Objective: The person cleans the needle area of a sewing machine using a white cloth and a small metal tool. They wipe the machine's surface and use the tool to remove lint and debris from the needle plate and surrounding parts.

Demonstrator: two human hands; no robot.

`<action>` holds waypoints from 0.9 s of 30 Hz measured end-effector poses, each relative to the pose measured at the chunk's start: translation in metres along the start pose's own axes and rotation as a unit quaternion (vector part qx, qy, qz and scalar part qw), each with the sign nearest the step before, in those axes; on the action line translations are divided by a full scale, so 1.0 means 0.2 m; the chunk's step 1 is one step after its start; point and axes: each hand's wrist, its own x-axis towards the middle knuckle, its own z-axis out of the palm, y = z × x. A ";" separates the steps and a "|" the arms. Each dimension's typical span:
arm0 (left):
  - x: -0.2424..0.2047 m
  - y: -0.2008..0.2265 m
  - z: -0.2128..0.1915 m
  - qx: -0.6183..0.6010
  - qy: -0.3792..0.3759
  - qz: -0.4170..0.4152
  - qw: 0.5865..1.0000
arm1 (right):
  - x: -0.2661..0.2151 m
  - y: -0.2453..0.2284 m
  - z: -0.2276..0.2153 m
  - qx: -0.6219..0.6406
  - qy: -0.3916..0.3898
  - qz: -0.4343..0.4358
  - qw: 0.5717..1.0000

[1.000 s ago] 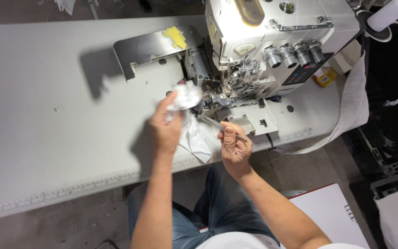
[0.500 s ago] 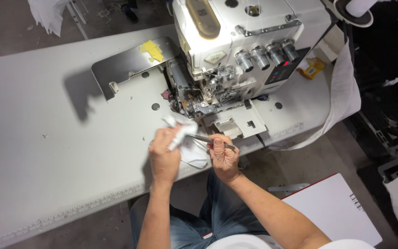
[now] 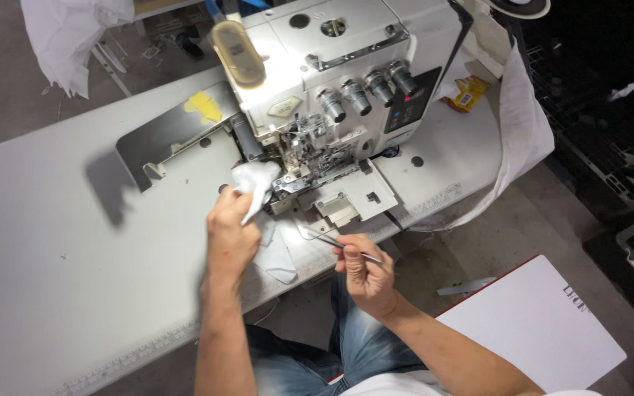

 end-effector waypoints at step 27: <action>-0.30 0.12 0.05 0.202 0.025 -0.104 0.973 | 0.31 -0.07 -0.07 -0.078 0.064 -0.095 0.990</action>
